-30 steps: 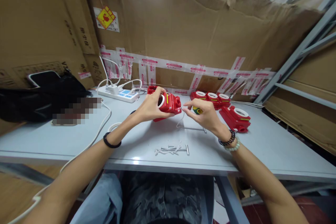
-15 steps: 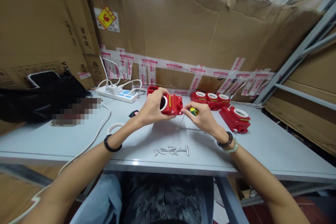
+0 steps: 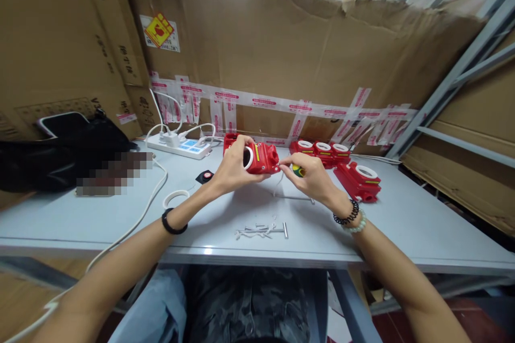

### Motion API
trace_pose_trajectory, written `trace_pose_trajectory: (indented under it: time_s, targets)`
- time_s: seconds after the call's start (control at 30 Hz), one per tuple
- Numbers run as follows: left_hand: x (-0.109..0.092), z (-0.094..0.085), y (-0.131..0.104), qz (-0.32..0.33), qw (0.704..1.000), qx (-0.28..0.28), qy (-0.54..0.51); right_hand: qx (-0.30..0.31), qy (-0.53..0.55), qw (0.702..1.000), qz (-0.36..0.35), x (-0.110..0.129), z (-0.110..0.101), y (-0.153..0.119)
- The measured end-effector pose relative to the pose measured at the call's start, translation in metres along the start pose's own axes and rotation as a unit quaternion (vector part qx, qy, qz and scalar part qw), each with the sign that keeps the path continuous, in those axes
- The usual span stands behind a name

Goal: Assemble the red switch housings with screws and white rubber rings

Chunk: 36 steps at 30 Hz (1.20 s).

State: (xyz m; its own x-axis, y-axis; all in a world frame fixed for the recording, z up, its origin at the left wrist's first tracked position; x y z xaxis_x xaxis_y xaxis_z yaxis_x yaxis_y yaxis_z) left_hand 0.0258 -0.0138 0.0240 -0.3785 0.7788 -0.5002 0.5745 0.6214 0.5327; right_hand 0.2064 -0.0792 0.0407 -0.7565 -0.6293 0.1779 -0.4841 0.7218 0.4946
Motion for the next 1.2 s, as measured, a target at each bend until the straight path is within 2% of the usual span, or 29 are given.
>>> trace_pose_trajectory:
  time_s: [0.13, 0.33, 0.53, 0.8, 0.97, 1.07, 1.2]
  targets:
    - [-0.001, 0.0, 0.0, 0.018, 1.0, 0.018, 0.002, 0.034, -0.02, 0.999, -0.012, 0.0, -0.005, -0.001]
    - [-0.006, -0.004, -0.001, 0.03, 0.999, 0.014, 0.008, 0.009, -0.014, 0.999, -0.039, 0.003, -0.009, -0.002]
    - [-0.009, -0.004, -0.004, 0.052, 0.995, 0.008, 0.082, 0.051, -0.046, 0.997, -0.041, 0.007, -0.009, -0.002]
    - [-0.018, -0.001, -0.009, 0.139, 0.958, -0.064, 0.243, 0.067, 0.086, 0.991, 0.075, 0.001, 0.0, -0.002]
    - [-0.02, 0.006, -0.011, 0.181, 0.936, -0.095, 0.285, 0.093, 0.129, 0.978, 0.134, -0.005, 0.0, -0.001]
    - [-0.017, 0.013, -0.009, 0.184, 0.939, -0.071, 0.28, 0.129, 0.137, 0.968, 0.165, -0.009, 0.001, -0.002]
    - [-0.01, 0.02, -0.004, 0.104, 0.971, 0.005, 0.215, 0.153, 0.093, 0.968, 0.174, -0.013, -0.008, -0.006]
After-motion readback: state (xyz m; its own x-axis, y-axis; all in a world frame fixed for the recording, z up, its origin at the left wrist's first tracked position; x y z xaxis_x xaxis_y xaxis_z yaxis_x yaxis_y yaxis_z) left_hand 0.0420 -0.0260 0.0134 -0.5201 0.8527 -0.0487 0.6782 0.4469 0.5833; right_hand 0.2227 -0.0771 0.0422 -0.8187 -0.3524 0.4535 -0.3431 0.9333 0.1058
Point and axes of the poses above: each hand's wrist, its own y-axis towards the middle knuckle, its own z-axis out of the palm, x = y × z, the point moved 3 cm from there along y, towards the middle knuckle, and after that the axes turned 15 degrees about x, right-handed, at the moved point
